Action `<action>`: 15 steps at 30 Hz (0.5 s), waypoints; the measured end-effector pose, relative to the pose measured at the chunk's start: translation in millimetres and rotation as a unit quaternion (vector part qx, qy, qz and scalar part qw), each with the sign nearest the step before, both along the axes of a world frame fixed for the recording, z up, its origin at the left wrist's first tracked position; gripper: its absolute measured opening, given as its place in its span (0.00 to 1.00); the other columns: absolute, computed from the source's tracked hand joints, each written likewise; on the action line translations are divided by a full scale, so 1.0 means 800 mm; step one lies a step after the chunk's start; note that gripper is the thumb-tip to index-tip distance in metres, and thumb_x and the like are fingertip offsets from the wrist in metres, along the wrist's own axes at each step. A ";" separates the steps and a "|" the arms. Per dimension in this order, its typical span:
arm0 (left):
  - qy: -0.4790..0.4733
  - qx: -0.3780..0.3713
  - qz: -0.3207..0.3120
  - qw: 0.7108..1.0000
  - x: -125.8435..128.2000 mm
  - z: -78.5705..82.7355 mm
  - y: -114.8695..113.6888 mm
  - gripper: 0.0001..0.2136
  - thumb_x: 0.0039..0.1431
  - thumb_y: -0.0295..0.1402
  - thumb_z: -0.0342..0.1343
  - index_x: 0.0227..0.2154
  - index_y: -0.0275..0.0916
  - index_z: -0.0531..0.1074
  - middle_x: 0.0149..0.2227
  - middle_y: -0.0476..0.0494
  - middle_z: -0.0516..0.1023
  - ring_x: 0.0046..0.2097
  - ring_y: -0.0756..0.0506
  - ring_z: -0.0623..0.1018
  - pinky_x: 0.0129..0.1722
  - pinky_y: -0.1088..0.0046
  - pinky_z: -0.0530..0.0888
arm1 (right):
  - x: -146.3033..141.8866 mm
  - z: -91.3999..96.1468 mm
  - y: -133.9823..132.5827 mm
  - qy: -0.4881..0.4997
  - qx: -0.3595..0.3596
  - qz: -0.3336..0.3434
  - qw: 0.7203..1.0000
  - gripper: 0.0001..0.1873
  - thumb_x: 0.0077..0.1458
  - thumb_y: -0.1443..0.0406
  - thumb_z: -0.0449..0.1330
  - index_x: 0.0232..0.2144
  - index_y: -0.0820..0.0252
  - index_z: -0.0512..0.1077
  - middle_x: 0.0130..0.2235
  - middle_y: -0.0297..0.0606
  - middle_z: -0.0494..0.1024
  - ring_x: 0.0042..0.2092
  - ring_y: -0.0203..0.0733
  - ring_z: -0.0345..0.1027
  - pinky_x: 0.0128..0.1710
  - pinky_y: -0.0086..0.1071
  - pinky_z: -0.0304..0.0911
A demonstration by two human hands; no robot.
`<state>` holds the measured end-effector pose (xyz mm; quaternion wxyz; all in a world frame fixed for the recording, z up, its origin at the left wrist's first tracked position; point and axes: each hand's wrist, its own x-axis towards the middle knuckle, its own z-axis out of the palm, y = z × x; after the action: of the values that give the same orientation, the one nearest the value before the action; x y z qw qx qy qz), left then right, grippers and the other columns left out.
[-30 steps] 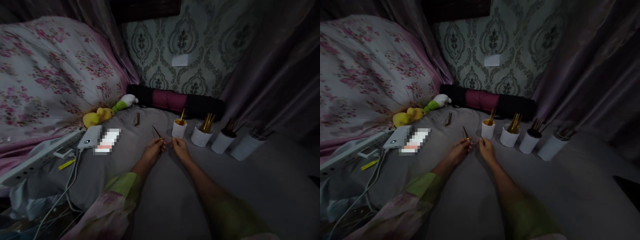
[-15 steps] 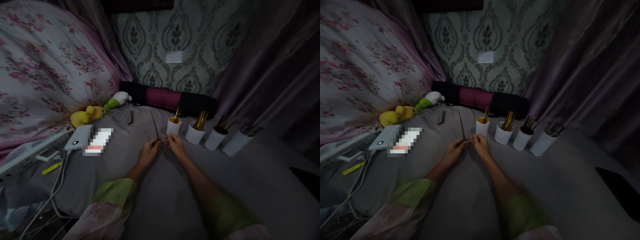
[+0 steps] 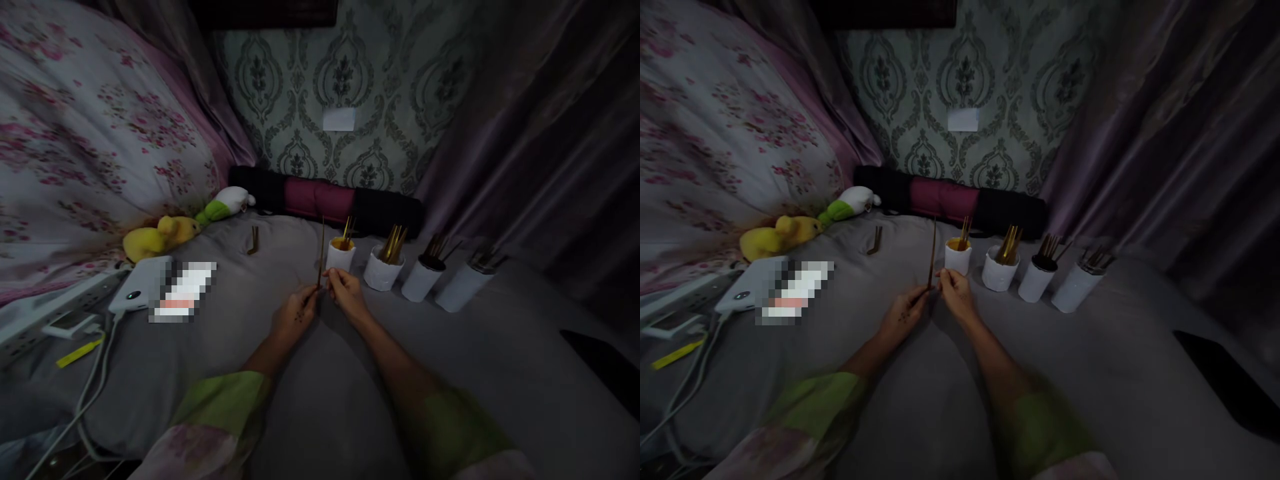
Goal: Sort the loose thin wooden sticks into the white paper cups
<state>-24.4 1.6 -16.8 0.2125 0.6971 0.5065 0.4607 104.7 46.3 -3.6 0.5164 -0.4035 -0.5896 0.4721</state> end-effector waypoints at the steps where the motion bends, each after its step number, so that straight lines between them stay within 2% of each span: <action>1: 0.010 0.002 -0.003 1.000 0.000 0.002 -0.001 0.13 0.59 0.32 0.44 0.40 0.38 0.73 0.36 0.43 0.74 0.39 0.47 0.73 0.39 0.72 0.68 | 0.000 0.001 -0.001 0.004 -0.001 0.001 1.000 0.21 0.51 0.49 0.52 0.29 0.62 0.69 0.21 0.29 0.63 0.18 0.28 0.52 0.15 0.24 0.47; 9: 0.046 0.022 -0.022 0.998 0.000 0.000 -0.004 0.14 0.59 0.29 0.43 0.41 0.40 0.71 0.36 0.42 0.73 0.40 0.47 0.71 0.41 0.72 0.66 | 0.000 0.007 -0.002 0.014 -0.017 -0.012 1.000 0.25 0.50 0.45 0.50 0.30 0.62 0.69 0.21 0.30 0.63 0.17 0.28 0.52 0.14 0.23 0.45; 15: 0.093 0.030 -0.028 0.995 -0.003 -0.005 -0.004 0.14 0.58 0.27 0.43 0.42 0.40 0.71 0.34 0.43 0.70 0.37 0.48 0.70 0.39 0.73 0.66 | 0.001 0.012 -0.005 0.030 -0.025 -0.011 0.999 0.25 0.50 0.46 0.50 0.28 0.62 0.68 0.21 0.30 0.63 0.18 0.28 0.52 0.14 0.23 0.46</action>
<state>-26.5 -1.5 -20.6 0.1564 0.7569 0.4899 0.4032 105.3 42.6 5.8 0.5291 -0.4084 -0.5573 0.4927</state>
